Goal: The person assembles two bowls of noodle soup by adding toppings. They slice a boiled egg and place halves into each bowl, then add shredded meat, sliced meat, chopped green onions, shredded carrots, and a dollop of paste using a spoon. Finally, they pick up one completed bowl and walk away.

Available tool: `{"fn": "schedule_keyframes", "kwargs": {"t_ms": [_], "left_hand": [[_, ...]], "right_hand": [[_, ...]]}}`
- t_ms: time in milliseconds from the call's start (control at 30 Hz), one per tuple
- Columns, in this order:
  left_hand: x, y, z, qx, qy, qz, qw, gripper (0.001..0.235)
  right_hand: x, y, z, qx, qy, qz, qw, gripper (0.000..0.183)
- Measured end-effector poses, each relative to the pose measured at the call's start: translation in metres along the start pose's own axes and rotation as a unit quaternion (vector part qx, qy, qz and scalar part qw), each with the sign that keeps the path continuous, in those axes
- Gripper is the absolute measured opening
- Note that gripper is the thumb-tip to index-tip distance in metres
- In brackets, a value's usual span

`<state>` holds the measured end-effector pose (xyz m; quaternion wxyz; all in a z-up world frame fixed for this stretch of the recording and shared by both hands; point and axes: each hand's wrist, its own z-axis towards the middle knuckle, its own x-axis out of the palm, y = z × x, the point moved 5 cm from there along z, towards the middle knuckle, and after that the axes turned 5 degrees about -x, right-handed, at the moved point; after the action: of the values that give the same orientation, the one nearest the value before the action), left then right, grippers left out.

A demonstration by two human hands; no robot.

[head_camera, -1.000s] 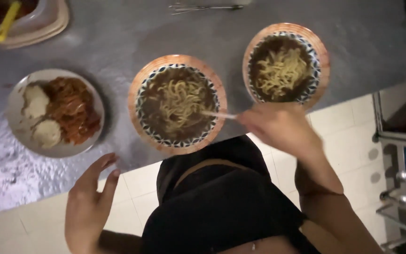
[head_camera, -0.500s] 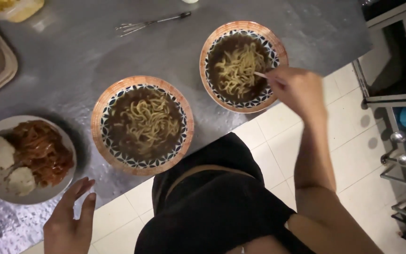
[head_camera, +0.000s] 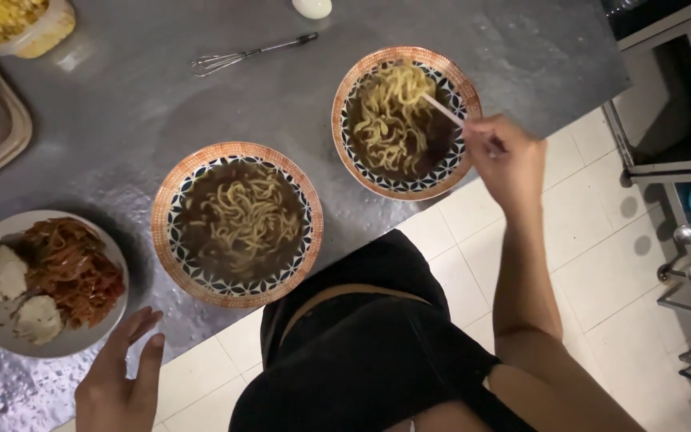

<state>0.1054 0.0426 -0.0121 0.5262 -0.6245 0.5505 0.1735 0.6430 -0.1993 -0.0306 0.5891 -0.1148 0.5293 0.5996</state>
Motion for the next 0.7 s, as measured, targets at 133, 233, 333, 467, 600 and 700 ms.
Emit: {"fn": "schedule_keyframes", "kwargs": {"t_ms": [133, 233, 333, 467, 600, 700], "left_hand": [[-0.003, -0.01, 0.001, -0.039, 0.017, -0.006, 0.999, 0.052], [-0.004, -0.015, 0.002, -0.04, 0.023, -0.01, 0.999, 0.053], [-0.004, -0.018, 0.004, -0.057, 0.018, -0.011, 0.998, 0.051], [0.002, -0.013, 0.004, -0.059, 0.028, -0.004, 0.998, 0.051], [0.0, -0.015, 0.0, -0.013, -0.007, -0.017, 1.0, 0.045], [0.0, -0.022, 0.0, -0.043, 0.008, -0.015, 0.999, 0.053]], "right_hand": [[-0.025, -0.004, -0.008, -0.021, 0.041, -0.109, 0.993, 0.018], [-0.038, -0.009, -0.014, -0.012, 0.103, -0.196, 0.975, 0.017], [-0.047, -0.003, -0.008, -0.007, 0.12, -0.238, 0.964, 0.017], [-0.028, 0.004, 0.01, -0.07, 0.088, -0.17, 0.979, 0.013], [-0.015, 0.005, 0.019, -0.064, 0.185, -0.17, 0.966, 0.016], [-0.039, 0.019, 0.026, -0.068, 0.176, -0.213, 0.959, 0.025]]}}
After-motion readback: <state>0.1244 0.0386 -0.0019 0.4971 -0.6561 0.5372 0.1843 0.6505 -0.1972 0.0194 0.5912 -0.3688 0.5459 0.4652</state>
